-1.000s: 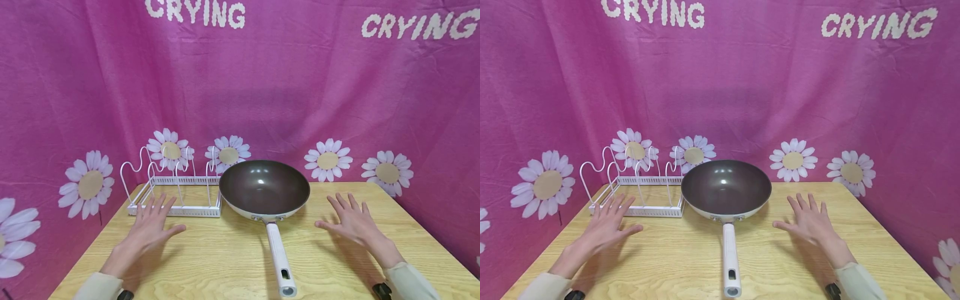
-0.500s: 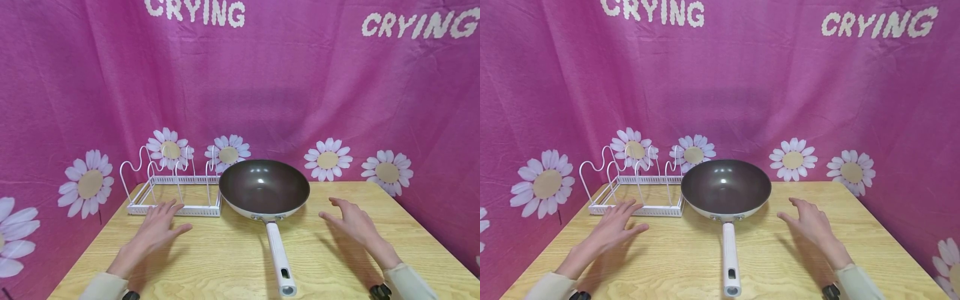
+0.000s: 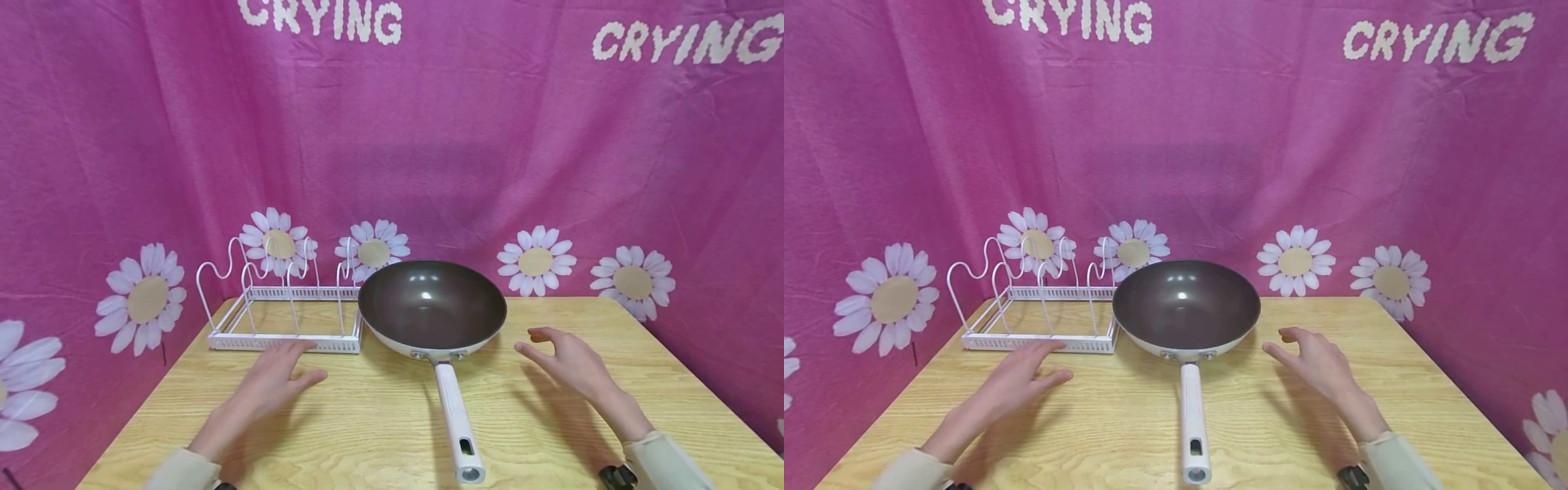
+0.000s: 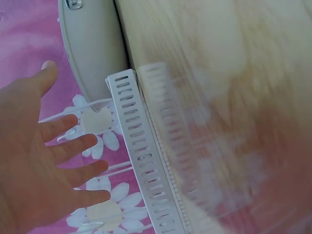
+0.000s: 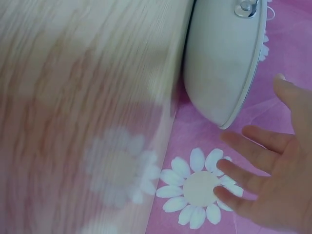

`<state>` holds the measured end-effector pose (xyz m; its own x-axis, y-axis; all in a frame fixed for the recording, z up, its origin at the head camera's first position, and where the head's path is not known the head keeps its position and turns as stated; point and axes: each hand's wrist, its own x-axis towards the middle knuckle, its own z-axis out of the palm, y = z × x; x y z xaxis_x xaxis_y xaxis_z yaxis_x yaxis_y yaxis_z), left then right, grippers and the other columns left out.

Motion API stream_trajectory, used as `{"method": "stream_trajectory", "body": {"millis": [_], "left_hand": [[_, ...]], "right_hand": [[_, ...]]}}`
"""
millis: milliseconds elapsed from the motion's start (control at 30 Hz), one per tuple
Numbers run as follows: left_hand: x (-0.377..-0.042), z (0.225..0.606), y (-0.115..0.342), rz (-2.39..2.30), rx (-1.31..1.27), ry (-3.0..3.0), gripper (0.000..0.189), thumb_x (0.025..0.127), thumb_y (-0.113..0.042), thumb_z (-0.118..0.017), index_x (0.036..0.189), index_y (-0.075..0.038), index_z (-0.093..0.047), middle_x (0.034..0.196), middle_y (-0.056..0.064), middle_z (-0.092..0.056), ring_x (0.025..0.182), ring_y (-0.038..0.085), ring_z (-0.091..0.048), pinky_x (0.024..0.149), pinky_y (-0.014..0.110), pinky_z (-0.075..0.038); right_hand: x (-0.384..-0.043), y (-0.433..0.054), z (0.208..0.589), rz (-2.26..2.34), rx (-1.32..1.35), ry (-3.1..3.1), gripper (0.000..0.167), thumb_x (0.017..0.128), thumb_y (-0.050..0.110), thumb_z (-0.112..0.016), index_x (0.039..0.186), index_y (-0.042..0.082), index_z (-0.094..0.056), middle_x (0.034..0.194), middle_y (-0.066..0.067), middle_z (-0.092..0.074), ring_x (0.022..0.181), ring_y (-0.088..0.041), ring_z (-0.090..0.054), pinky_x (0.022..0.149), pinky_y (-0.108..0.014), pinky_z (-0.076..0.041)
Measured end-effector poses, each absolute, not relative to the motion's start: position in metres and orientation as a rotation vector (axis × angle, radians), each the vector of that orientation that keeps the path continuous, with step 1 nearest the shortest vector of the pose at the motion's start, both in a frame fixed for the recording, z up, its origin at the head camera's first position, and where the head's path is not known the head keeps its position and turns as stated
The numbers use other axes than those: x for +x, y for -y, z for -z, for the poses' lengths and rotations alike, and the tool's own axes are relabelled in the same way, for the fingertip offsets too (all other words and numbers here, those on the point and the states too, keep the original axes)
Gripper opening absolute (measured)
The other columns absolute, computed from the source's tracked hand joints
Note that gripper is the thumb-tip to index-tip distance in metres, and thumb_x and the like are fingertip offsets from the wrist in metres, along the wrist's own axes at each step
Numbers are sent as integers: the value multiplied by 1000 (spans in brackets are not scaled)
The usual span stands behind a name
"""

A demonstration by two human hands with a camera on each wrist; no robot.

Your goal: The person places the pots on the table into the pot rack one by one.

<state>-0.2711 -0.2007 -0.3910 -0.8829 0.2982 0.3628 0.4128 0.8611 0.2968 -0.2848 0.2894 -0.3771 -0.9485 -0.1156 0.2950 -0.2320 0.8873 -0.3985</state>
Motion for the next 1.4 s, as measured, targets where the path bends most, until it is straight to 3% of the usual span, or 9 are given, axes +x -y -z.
{"method": "stream_trajectory", "body": {"millis": [233, 600, 800, 1067, 1400], "left_hand": [[-266, 390, 197, 555, -550, 2727, 57, 93, -49, -63, 134, -8, -58, 137, 14, -60, 129, 37, -53, 110, 57, -38], [-258, 396, 179, 623, -589, 2733, 52, 93, -46, -65, 130, -11, -60, 133, 7, -61, 126, 31, -56, 105, 52, -44], [-255, 400, 164, 662, -595, 2745, 49, 91, -42, -68, 130, -12, -61, 133, 7, -60, 126, 31, -56, 105, 52, -44], [-249, 399, 154, 695, -611, 2723, 47, 91, -41, -69, 128, -11, -62, 136, 8, -58, 127, 32, -55, 109, 54, -41], [-243, 396, 144, 756, -686, 2715, 50, 93, -44, -66, 129, -10, -60, 138, 11, -56, 130, 34, -51, 110, 55, -38]], "right_hand": [[-286, -280, 378, -747, 297, 2779, 66, 93, 53, -62, 129, -2, -61, 127, -21, -66, 116, -43, -61, 95, -59, -49], [-280, -268, 379, -808, 366, 2751, 55, 97, 46, -58, 123, -1, -66, 121, -19, -69, 113, -39, -65, 94, -56, -51], [-276, -264, 380, -831, 378, 2782, 50, 99, 45, -56, 121, 2, -68, 117, -15, -72, 109, -35, -67, 93, -53, -53], [-275, -259, 377, -830, 362, 2835, 58, 99, 50, -54, 124, 0, -66, 116, -15, -71, 104, -30, -68, 92, -50, -54], [-273, -246, 374, -926, 385, 2837, 54, 98, 45, -58, 123, -2, -66, 117, -16, -71, 105, -28, -69, 90, -46, -57]]}}
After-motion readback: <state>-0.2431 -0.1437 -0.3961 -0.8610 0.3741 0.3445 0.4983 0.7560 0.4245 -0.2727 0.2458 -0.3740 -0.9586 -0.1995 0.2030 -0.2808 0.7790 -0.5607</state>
